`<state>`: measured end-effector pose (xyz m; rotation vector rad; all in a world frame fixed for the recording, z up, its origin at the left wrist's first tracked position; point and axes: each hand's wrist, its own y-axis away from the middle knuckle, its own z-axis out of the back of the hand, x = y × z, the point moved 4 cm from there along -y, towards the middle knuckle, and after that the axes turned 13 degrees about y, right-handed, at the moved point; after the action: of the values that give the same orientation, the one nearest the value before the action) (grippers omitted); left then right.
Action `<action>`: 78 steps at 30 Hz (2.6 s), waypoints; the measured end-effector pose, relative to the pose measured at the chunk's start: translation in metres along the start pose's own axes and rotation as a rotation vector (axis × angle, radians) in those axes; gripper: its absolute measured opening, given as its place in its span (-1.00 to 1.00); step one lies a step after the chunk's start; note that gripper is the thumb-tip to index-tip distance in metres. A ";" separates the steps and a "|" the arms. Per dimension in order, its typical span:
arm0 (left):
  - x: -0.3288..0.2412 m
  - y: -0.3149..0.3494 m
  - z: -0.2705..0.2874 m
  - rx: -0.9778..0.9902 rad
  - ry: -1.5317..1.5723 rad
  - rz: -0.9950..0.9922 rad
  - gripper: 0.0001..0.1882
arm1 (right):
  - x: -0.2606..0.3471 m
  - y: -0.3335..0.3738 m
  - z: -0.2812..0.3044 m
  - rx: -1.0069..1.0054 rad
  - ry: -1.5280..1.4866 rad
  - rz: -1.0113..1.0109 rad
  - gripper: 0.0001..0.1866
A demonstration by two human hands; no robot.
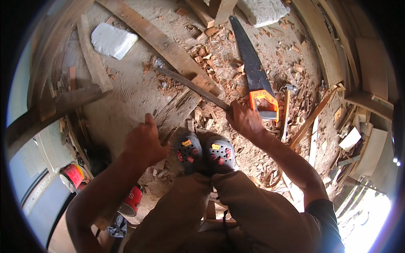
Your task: The person sits on the floor and uses a chisel to shave and smooth a piece of wood. They repeatedly hold the wood, scrape its surface with the chisel, and inspect the edges, producing wood shavings.
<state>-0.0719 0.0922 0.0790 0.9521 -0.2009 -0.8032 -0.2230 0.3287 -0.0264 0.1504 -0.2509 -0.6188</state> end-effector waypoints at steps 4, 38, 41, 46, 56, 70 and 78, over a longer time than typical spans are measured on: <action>-0.025 -0.001 0.039 0.125 -0.106 0.050 -0.16 | 0.002 0.007 -0.003 -0.022 -0.125 -0.044 -0.77; -0.106 0.006 0.077 0.126 -0.373 0.066 -0.12 | -0.010 -0.004 -0.030 -0.001 -0.247 -0.053 -0.65; -0.102 0.001 0.071 0.136 -0.384 0.090 -0.13 | -0.006 -0.003 -0.005 -0.035 -0.569 -0.091 -0.65; -0.114 0.004 0.071 0.124 -0.381 0.097 -0.14 | -0.010 -0.001 -0.020 -0.097 -0.230 -0.057 -0.58; -0.119 0.006 0.075 0.210 -0.380 0.159 -0.11 | -0.005 -0.006 -0.024 -0.005 -0.562 -0.077 -0.71; -0.125 0.008 0.075 0.210 -0.400 0.137 -0.21 | -0.011 -0.009 -0.023 0.073 -0.529 -0.094 -0.72; -0.114 -0.002 0.070 0.204 -0.399 0.110 -0.13 | -0.019 -0.019 -0.009 0.272 -0.377 -0.117 -0.65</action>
<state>-0.1868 0.1244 0.1396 0.9543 -0.6867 -0.8771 -0.2461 0.3256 -0.0425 0.3123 -0.6952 -0.7261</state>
